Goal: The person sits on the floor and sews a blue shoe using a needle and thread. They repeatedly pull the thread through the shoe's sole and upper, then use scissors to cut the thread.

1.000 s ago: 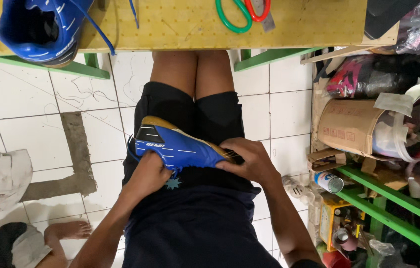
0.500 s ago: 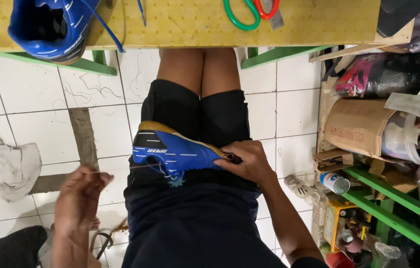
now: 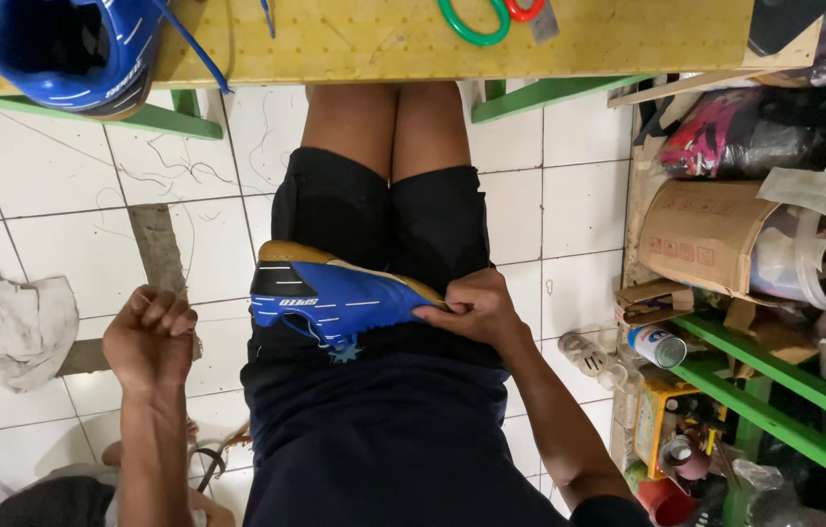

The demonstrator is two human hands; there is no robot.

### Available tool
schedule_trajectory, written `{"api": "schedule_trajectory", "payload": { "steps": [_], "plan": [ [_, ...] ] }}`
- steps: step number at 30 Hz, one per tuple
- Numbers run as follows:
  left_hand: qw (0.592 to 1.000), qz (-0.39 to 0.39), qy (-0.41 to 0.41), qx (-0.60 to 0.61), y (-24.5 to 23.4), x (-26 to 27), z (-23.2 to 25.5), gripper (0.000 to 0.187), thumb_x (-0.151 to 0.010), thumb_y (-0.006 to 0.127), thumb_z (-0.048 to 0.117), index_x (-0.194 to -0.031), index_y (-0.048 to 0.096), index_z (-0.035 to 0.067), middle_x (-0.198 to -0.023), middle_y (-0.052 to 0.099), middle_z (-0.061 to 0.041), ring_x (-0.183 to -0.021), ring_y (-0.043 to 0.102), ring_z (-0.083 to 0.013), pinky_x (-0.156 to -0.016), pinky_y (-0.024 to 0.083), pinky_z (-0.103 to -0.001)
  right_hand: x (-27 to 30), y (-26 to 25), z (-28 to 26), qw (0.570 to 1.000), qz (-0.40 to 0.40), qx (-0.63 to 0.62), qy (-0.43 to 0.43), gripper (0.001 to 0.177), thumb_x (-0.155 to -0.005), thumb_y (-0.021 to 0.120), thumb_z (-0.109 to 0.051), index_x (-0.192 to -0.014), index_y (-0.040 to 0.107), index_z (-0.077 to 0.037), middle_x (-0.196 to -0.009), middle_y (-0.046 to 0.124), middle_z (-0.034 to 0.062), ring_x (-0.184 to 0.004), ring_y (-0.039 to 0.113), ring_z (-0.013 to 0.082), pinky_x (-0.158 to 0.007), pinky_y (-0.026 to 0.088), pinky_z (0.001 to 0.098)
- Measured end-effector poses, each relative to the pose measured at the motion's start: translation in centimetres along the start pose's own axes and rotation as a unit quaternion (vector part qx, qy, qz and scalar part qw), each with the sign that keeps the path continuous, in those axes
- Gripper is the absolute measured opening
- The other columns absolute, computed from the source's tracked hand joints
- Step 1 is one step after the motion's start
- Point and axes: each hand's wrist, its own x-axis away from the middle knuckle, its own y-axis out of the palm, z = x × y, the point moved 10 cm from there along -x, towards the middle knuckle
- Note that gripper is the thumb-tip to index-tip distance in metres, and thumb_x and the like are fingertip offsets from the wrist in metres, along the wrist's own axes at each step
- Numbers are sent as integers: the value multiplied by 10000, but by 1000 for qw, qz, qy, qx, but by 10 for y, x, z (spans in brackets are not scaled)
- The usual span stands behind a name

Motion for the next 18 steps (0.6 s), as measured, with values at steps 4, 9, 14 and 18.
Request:
{"api": "schedule_trajectory", "payload": {
  "steps": [4,9,14,18],
  "plan": [
    [985,100,46,-137,9,-5,8,239,-840,321,9,-716,283,210,-665,133,76,-600,92,-83,-534,97,-248,-5,1,7,999,-15,-18,35,690,-853,895,-123,-607,252,-170,-556,262,-61,-513,223,75,-486,193,263],
    [970,69,71,-222,-33,-41,4,250,-991,353,152,-774,336,275,-687,140,138,-542,155,-68,-509,227,-215,-9,5,28,991,-19,-63,117,591,-757,909,-177,-535,361,-174,-400,318,13,-375,303,162,-403,295,304],
    [972,70,62,-214,-48,-59,-3,256,-1025,336,165,-789,345,265,-686,161,136,-536,189,-55,-510,254,-190,-4,10,29,991,-27,-51,117,567,-752,900,-170,-540,373,-166,-392,324,28,-362,320,190,-401,307,307],
    [922,8,65,-382,13,-35,-2,218,-1050,374,91,-881,480,180,-732,420,52,-655,539,-104,-714,590,-283,-2,8,26,989,-28,-58,131,550,-794,865,-166,-555,371,-154,-397,323,46,-377,306,186,-403,285,316]
  ]
}}
